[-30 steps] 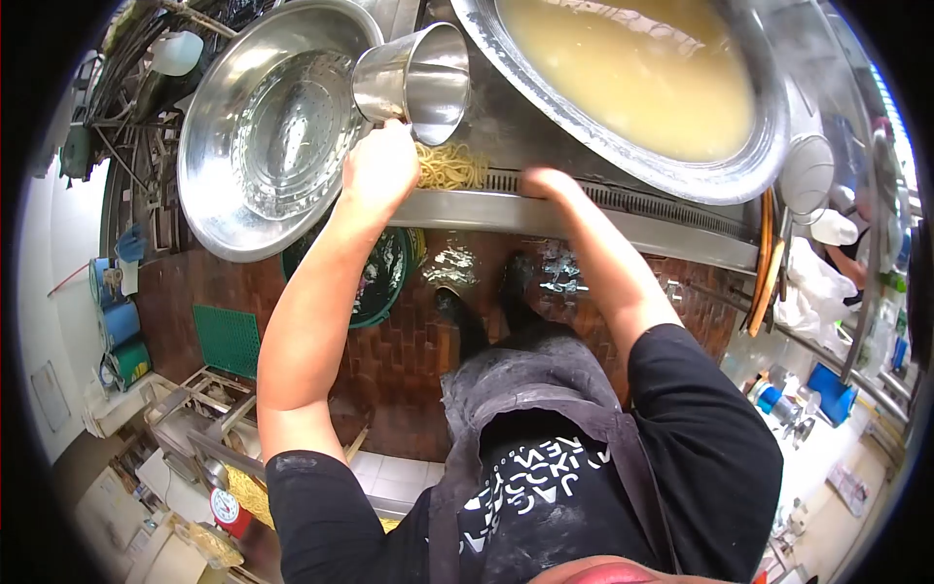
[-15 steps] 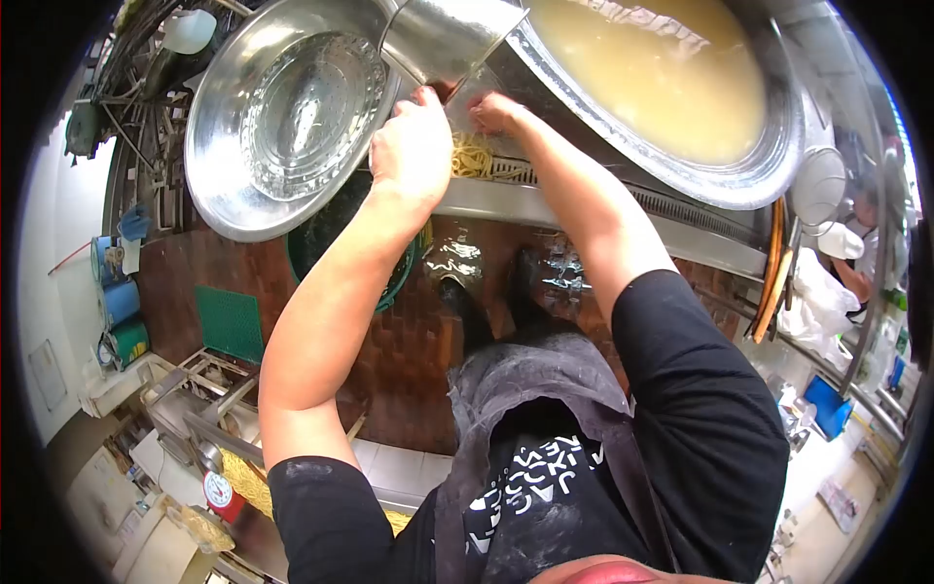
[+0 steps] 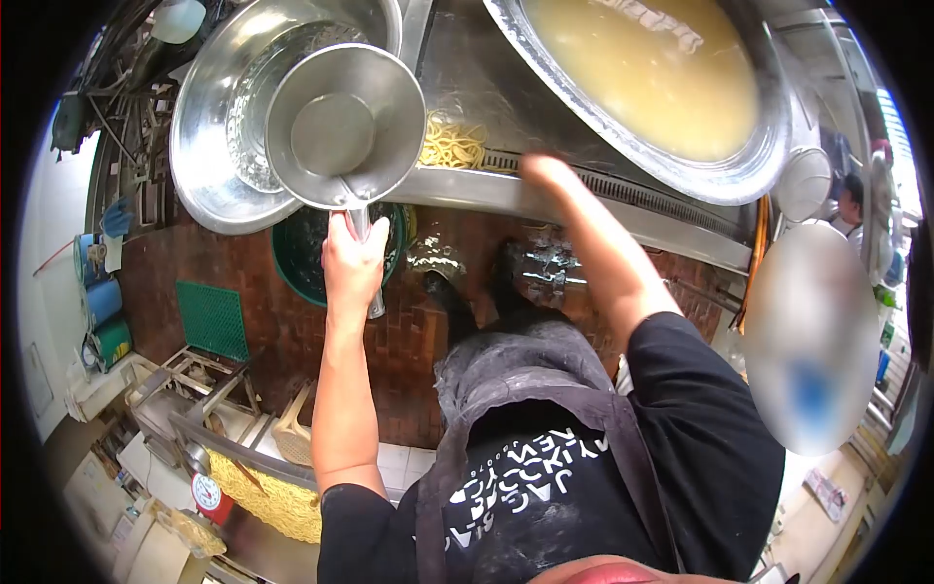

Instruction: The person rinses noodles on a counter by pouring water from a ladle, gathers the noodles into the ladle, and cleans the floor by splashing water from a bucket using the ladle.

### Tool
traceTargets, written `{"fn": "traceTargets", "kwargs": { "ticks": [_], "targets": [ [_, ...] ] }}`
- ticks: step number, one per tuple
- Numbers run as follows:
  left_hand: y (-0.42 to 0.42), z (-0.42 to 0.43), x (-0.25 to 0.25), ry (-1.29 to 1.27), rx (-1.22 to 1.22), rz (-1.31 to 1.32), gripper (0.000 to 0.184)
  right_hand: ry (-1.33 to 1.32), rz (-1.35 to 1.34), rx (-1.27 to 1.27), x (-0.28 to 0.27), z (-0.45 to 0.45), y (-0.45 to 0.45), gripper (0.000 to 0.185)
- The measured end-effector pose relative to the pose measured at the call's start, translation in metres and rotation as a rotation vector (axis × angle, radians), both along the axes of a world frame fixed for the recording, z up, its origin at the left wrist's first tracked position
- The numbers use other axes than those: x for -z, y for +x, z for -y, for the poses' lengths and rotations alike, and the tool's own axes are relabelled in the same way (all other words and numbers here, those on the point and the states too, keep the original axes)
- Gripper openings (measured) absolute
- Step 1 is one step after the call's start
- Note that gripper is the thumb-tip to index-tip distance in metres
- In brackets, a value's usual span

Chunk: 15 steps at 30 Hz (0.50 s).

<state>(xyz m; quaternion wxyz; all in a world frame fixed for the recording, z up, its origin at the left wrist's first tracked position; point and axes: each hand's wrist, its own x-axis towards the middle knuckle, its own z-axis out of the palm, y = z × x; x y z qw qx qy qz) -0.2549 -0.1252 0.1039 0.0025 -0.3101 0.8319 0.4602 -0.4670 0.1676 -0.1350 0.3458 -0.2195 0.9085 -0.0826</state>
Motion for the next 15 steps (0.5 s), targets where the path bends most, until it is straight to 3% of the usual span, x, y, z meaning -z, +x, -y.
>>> {"fn": "traceTargets", "kwargs": {
  "ticks": [2, 4, 6, 7, 8, 10, 11, 14, 15],
  "targets": [
    [0.012, 0.000, 0.007, 0.030, 0.002, -0.017, 0.032, -0.215, -0.004, -0.066, 0.008, 0.078, 0.004, 0.021],
    [0.024, 0.003, 0.008, 0.058, 0.011, -0.076, 0.030, -0.270, 0.015, 0.082, -0.006, 0.128, 0.010, 0.019],
    [0.041, 0.006, 0.000, 0.149, -0.043, -0.082, 0.027, -0.335, -0.063, -0.144, 0.009, 0.120, -0.009, 0.016],
    [0.051, 0.010, -0.004, 0.210, -0.079, -0.059, 0.026, -0.401, -0.137, -0.029, 0.003, 0.100, -0.014, 0.020],
    [0.062, 0.011, -0.007, 0.276, -0.117, -0.032, 0.024, -0.464, -0.204, 0.086, -0.003, 0.085, -0.014, 0.025],
    [0.083, 0.015, -0.005, 0.289, -0.161, -0.060, 0.023, -0.304, -0.174, 0.445, -0.016, 0.084, -0.016, 0.045],
    [0.092, 0.017, -0.001, 0.294, -0.182, -0.079, 0.022, -0.166, -0.230, 0.468, -0.021, 0.094, -0.014, 0.069],
    [0.113, 0.018, 0.002, 0.332, -0.243, -0.089, 0.022, -0.099, -0.114, 0.491, -0.046, 0.140, -0.006, 0.090],
    [0.119, 0.018, 0.003, 0.347, -0.259, -0.076, 0.022, -0.153, -0.095, 0.381, -0.032, 0.152, -0.003, 0.093]
  ]
}}
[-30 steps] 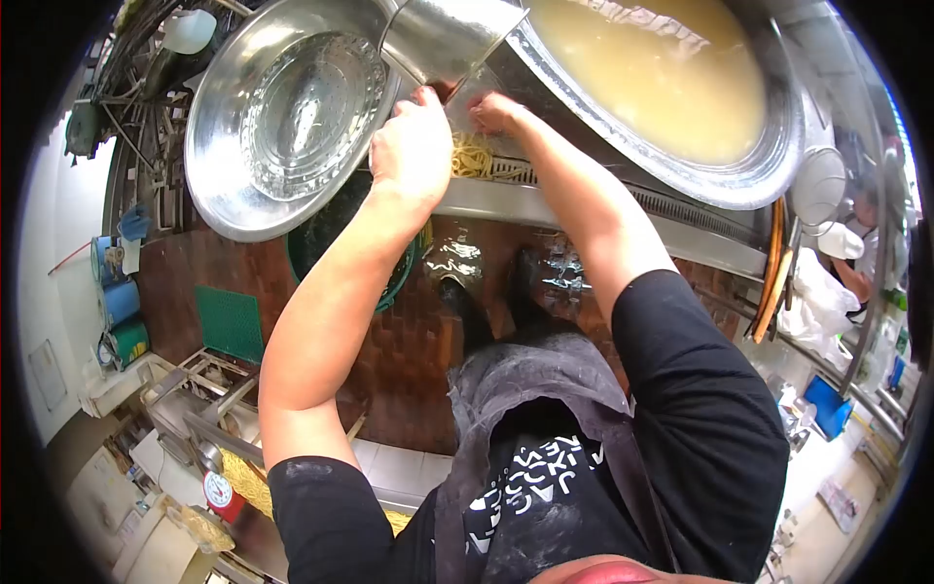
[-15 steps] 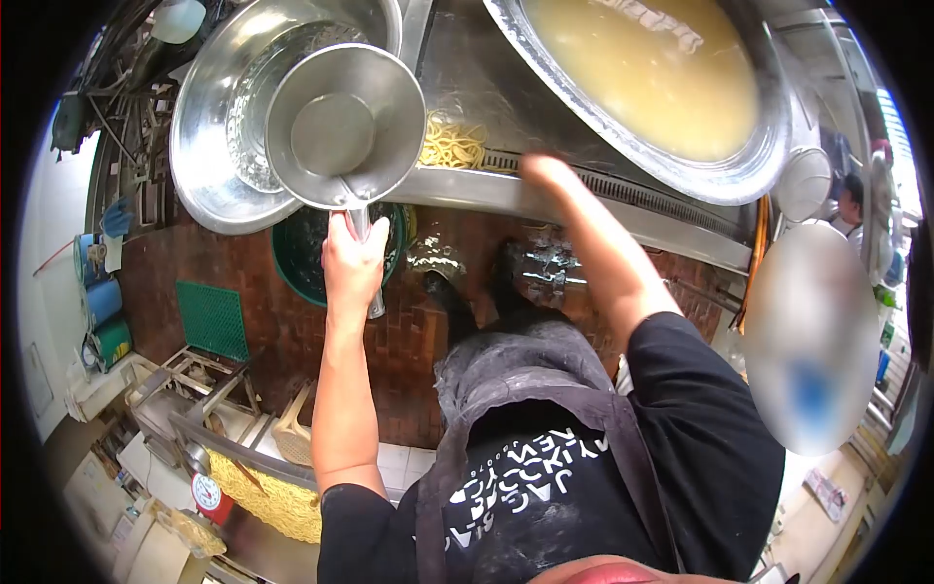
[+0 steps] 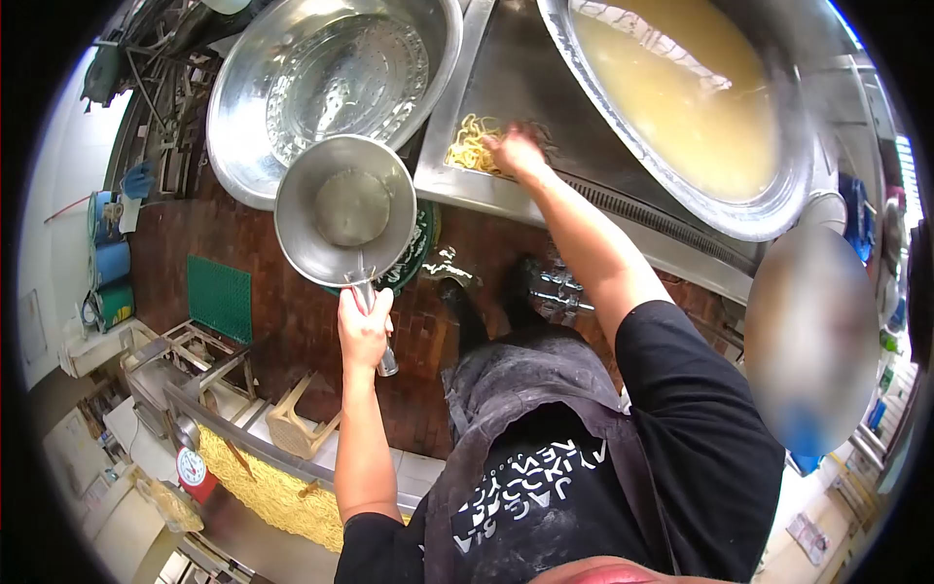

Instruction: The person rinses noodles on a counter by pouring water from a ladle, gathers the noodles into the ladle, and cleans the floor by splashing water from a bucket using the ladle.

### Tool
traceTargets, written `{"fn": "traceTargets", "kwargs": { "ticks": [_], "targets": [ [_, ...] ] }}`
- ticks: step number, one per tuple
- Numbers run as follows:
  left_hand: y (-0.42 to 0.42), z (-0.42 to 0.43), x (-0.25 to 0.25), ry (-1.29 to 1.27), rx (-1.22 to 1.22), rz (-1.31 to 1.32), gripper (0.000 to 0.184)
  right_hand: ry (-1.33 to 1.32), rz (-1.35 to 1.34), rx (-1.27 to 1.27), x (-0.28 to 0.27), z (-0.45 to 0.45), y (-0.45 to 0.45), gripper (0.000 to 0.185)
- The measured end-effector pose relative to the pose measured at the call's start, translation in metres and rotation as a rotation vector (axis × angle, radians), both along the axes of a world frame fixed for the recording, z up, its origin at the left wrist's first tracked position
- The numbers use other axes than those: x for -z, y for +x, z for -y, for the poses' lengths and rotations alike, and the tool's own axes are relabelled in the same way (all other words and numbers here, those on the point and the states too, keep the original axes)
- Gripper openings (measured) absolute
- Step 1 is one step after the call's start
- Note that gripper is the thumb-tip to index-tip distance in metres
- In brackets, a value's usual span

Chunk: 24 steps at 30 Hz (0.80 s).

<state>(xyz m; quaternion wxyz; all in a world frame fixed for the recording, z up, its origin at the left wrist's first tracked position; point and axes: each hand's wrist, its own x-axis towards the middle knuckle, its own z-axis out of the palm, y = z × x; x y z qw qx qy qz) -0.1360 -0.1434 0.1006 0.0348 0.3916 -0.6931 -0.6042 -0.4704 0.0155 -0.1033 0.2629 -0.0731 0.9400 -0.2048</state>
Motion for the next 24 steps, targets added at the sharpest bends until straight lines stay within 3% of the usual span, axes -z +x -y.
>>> {"fn": "traceTargets", "kwargs": {
  "ticks": [3, 6, 13, 14, 17, 18, 21, 24],
  "targets": [
    [0.013, -0.006, 0.004, 0.034, -0.019, 0.052, 0.023, -0.051, -0.040, -0.161, -0.027, 0.034, 0.028, 0.077],
    [0.018, -0.011, 0.003, 0.069, 0.007, 0.080, 0.024, -0.156, -0.115, -0.197, -0.006, 0.044, 0.030, 0.068],
    [0.023, -0.023, 0.017, 0.107, 0.134, 0.130, 0.028, -0.149, 0.025, -0.299, 0.003, 0.039, 0.012, 0.065],
    [0.021, -0.025, 0.020, 0.133, 0.137, 0.118, 0.028, -0.182, -0.076, -0.312, 0.000, 0.041, 0.015, 0.063],
    [0.015, -0.029, 0.022, 0.121, 0.166, 0.140, 0.028, -0.268, 0.010, -0.250, 0.039, 0.051, 0.007, 0.056],
    [0.013, -0.031, 0.024, 0.124, 0.170, 0.139, 0.028, -0.204, 0.015, -0.282, 0.012, 0.051, 0.012, 0.052],
    [0.005, -0.033, 0.027, 0.137, 0.185, 0.141, 0.028, -0.196, 0.157, -0.253, 0.002, 0.050, 0.009, 0.050],
    [-0.003, -0.033, 0.031, 0.152, 0.196, 0.144, 0.030, -0.350, 0.046, -0.309, 0.007, 0.036, 0.006, 0.053]
  ]
}}
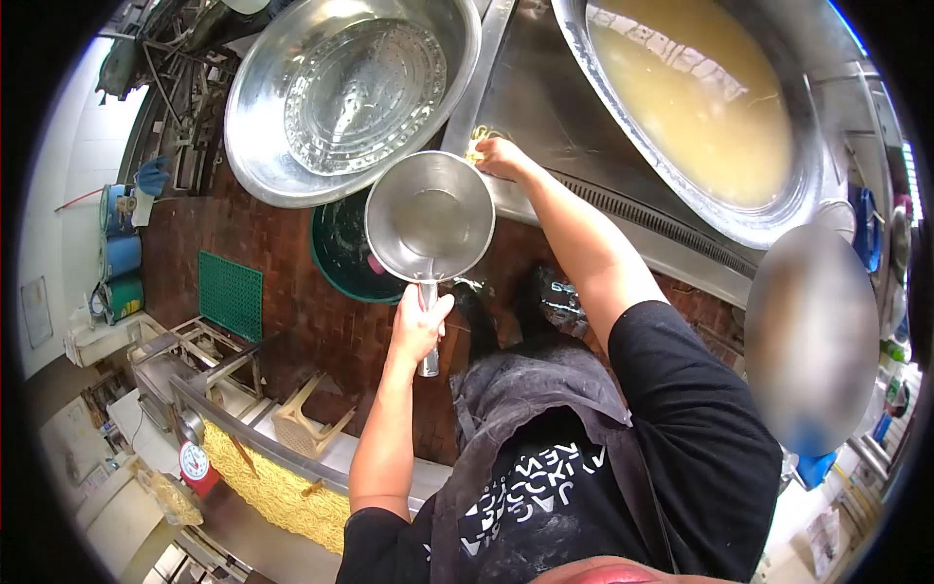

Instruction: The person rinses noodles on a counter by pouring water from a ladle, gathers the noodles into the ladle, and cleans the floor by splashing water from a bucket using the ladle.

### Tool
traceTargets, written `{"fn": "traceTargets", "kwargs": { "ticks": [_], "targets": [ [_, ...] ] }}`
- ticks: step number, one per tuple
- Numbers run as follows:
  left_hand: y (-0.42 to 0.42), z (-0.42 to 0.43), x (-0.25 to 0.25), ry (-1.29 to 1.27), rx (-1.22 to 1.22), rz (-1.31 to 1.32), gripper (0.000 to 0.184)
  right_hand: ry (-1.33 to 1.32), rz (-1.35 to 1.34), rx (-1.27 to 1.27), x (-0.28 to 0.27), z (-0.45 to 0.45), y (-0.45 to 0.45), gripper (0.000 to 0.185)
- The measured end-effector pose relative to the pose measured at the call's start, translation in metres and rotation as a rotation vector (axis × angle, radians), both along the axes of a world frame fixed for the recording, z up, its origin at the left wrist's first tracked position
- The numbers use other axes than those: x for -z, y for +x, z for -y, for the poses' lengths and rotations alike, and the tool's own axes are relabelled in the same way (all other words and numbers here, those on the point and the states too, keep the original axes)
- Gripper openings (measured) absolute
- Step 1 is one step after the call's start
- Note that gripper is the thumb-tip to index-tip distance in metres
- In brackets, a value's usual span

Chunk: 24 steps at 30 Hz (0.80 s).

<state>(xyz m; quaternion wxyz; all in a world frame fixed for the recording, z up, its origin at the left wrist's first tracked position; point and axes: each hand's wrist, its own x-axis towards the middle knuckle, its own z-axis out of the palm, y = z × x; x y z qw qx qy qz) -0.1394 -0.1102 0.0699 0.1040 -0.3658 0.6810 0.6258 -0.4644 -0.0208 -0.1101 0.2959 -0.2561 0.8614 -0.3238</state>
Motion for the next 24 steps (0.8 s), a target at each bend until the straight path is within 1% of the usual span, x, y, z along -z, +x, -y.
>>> {"fn": "traceTargets", "kwargs": {
  "ticks": [3, 4, 5, 7, 8, 9, 11, 12, 14, 15, 16, 19, 20, 21, 22, 23, 24],
  "targets": [
    [-0.006, 0.000, 0.007, -0.005, 0.007, 0.005, 0.030, -0.271, 0.552, 0.191, 0.001, -0.017, -0.009, 0.045],
    [-0.009, -0.001, 0.006, -0.001, 0.009, -0.018, 0.030, -0.446, 0.806, 0.297, 0.002, -0.022, -0.008, 0.034],
    [-0.011, 0.001, 0.007, -0.003, 0.019, -0.011, 0.030, -0.521, 0.862, 0.351, 0.002, -0.026, -0.011, 0.030],
    [-0.015, 0.001, 0.008, -0.001, 0.042, 0.003, 0.030, -0.665, 0.971, 0.464, -0.017, -0.036, -0.013, 0.023],
    [-0.018, 0.001, 0.006, 0.008, 0.050, 0.002, 0.030, -0.711, 0.939, 0.429, -0.028, -0.038, -0.018, 0.018],
    [-0.021, 0.001, 0.005, 0.013, 0.060, 0.002, 0.030, -0.766, 0.885, 0.377, -0.037, -0.041, -0.024, 0.017],
    [-0.025, 0.001, 0.002, 0.023, 0.078, 0.005, 0.031, -0.696, 0.778, 0.367, -0.082, -0.043, -0.030, 0.017],
    [-0.028, 0.001, 0.001, 0.015, 0.086, 0.000, 0.031, -0.789, 0.762, 0.297, -0.098, -0.044, -0.033, 0.017],
    [-0.033, 0.000, -0.004, 0.001, 0.102, -0.006, 0.032, -0.819, 0.706, 0.149, -0.146, -0.045, -0.033, 0.021],
    [-0.036, -0.001, -0.006, -0.007, 0.115, 0.006, 0.032, -0.842, 0.689, 0.083, -0.171, -0.043, -0.029, 0.024],
    [-0.040, -0.001, -0.008, -0.015, 0.128, 0.019, 0.032, -0.872, 0.621, 0.089, -0.191, -0.037, -0.021, 0.025],
    [-0.045, 0.002, -0.003, -0.080, 0.165, 0.074, 0.033, -0.837, 0.554, -0.063, -0.245, -0.030, 0.006, 0.022],
    [-0.048, 0.003, -0.006, -0.095, 0.180, 0.074, 0.034, -0.808, 0.543, -0.073, -0.254, -0.024, 0.019, 0.022],
    [-0.051, 0.003, -0.010, -0.110, 0.196, 0.073, 0.034, -0.757, 0.427, -0.116, -0.247, -0.015, 0.030, 0.023],
    [-0.054, 0.002, -0.016, -0.107, 0.208, 0.100, 0.033, -0.657, 0.373, -0.154, -0.233, -0.005, 0.041, 0.027],
    [-0.054, 0.003, -0.013, -0.077, 0.185, 0.069, 0.033, -0.556, 0.319, -0.190, -0.216, 0.001, 0.051, 0.032],
    [-0.052, 0.004, -0.007, -0.045, 0.161, 0.040, 0.033, -0.434, 0.157, -0.279, -0.202, 0.001, 0.062, 0.034]
  ]
}}
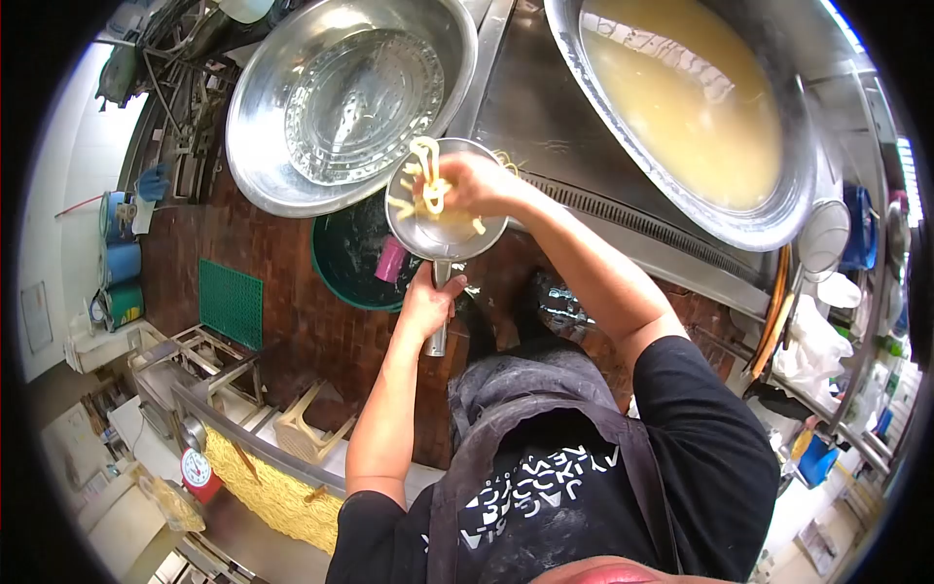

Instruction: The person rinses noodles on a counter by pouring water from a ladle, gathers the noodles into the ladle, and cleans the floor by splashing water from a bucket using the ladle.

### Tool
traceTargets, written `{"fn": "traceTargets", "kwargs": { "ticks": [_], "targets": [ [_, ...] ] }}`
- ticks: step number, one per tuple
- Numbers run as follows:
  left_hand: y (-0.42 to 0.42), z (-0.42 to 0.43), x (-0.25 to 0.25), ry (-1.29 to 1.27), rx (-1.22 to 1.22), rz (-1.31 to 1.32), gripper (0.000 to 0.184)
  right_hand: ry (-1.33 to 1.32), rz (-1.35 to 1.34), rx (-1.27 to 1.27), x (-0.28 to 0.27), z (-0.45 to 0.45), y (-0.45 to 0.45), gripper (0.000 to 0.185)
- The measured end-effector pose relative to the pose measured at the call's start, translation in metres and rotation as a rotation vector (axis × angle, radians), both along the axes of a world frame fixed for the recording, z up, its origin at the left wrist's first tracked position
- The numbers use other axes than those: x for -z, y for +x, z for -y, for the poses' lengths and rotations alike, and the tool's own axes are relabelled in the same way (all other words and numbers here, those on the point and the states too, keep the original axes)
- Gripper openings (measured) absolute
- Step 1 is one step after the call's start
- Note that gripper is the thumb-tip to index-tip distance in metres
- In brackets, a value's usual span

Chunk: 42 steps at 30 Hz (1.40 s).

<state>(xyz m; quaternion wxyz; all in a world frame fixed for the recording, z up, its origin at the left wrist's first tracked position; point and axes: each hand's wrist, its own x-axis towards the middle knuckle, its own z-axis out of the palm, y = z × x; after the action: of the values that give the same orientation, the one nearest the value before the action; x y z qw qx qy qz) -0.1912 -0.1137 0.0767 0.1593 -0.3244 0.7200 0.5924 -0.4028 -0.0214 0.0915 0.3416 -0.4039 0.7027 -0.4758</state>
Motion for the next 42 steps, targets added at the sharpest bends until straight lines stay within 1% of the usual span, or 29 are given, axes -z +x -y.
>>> {"fn": "traceTargets", "kwargs": {
  "ticks": [1, 2, 5, 7, 9, 10, 12, 13, 15, 16, 18, 19, 20, 23, 25, 26, 27, 29, 30, 31, 33, 36, 38, 39, 40, 41, 42],
  "targets": [
    [0.001, 0.001, 0.005, 0.033, -0.025, -0.028, 0.033, 0.093, -0.191, -0.057, 0.016, 0.000, 0.010, 0.036],
    [0.002, 0.003, 0.009, 0.022, -0.018, -0.013, 0.034, -0.007, -0.411, -0.050, 0.043, -0.008, 0.017, 0.036],
    [0.007, 0.006, 0.016, 0.074, -0.056, -0.039, 0.032, -0.096, -0.308, 0.185, 0.032, -0.039, 0.011, 0.034],
    [0.010, 0.008, 0.020, 0.083, -0.060, -0.035, 0.030, 0.001, 0.012, 0.440, 0.049, -0.065, -0.006, 0.028],
    [0.016, 0.010, 0.021, 0.101, -0.084, -0.042, 0.028, 0.303, -0.131, 0.534, 0.066, -0.091, -0.021, 0.034],
    [0.019, 0.010, 0.021, 0.116, -0.102, -0.054, 0.028, 0.406, -0.220, 0.503, 0.081, -0.098, -0.019, 0.036],
    [0.026, 0.010, 0.024, 0.154, -0.152, -0.077, 0.028, 0.609, -0.398, 0.438, 0.130, -0.109, -0.010, 0.041],
    [0.033, 0.013, 0.027, 0.177, -0.186, -0.089, 0.028, 0.477, -0.537, 0.433, 0.164, -0.108, 0.003, 0.046],
    [0.047, 0.018, 0.035, 0.182, -0.239, -0.090, 0.028, 0.514, -0.683, 0.351, 0.166, -0.084, 0.021, 0.044],
    [0.050, 0.020, 0.030, 0.167, -0.253, -0.083, 0.028, 0.477, -0.657, 0.398, 0.161, -0.073, 0.017, 0.044],
    [0.057, 0.021, 0.026, 0.151, -0.269, -0.080, 0.028, 0.403, -0.472, 0.360, 0.185, -0.044, -0.010, 0.038],
    [0.061, 0.022, 0.027, 0.151, -0.276, -0.072, 0.029, 0.367, -0.381, 0.345, 0.186, -0.035, -0.018, 0.036],
    [0.063, 0.021, 0.028, 0.157, -0.285, -0.071, 0.029, 0.196, -0.320, 0.348, 0.185, -0.033, -0.023, 0.031],
    [0.064, 0.019, 0.025, 0.161, -0.309, -0.085, 0.028, 0.255, -0.208, 0.589, 0.159, -0.052, -0.038, 0.033],
    [0.064, 0.015, 0.020, 0.185, -0.309, -0.109, 0.026, 0.620, -0.347, 0.609, 0.181, -0.082, -0.052, 0.034],
    [0.065, 0.014, 0.021, 0.194, -0.305, -0.126, 0.026, 0.818, -0.258, 0.575, 0.195, -0.092, -0.057, 0.038],
    [0.064, 0.012, 0.022, 0.203, -0.301, -0.147, 0.026, 0.874, -0.332, 0.613, 0.204, -0.094, -0.051, 0.038],
    [0.061, 0.010, 0.022, 0.219, -0.299, -0.142, 0.025, 0.761, -0.390, 0.446, 0.260, -0.089, -0.056, 0.035],
    [0.059, 0.009, 0.022, 0.223, -0.294, -0.137, 0.026, 0.787, -0.212, 0.246, 0.212, -0.064, -0.056, 0.032],
    [0.058, 0.007, 0.023, 0.226, -0.286, -0.130, 0.026, 0.537, -0.226, 0.446, 0.215, -0.049, -0.043, 0.030],
    [0.057, 0.004, 0.024, 0.213, -0.276, -0.120, 0.026, 0.458, -0.109, 0.378, 0.195, -0.023, -0.038, 0.029],
    [0.057, 0.003, 0.022, 0.222, -0.272, -0.114, 0.027, 0.199, -0.393, 0.647, 0.195, -0.056, -0.046, 0.024],
    [0.058, 0.004, 0.021, 0.223, -0.264, -0.113, 0.027, 0.867, -0.419, 0.530, 0.149, -0.101, -0.055, 0.027],
    [0.058, 0.005, 0.021, 0.225, -0.262, -0.115, 0.027, 1.054, -0.357, 0.401, 0.158, -0.136, -0.066, 0.025],
    [0.059, 0.005, 0.023, 0.233, -0.259, -0.122, 0.026, 1.106, -0.375, 0.246, 0.202, -0.183, -0.078, 0.026],
    [0.060, 0.006, 0.026, 0.241, -0.254, -0.125, 0.026, 1.167, -0.371, 0.195, 0.227, -0.212, -0.081, 0.026],
    [0.060, 0.006, 0.028, 0.244, -0.247, -0.130, 0.026, 1.199, -0.362, 0.183, 0.232, -0.216, -0.079, 0.025]
  ]
}}
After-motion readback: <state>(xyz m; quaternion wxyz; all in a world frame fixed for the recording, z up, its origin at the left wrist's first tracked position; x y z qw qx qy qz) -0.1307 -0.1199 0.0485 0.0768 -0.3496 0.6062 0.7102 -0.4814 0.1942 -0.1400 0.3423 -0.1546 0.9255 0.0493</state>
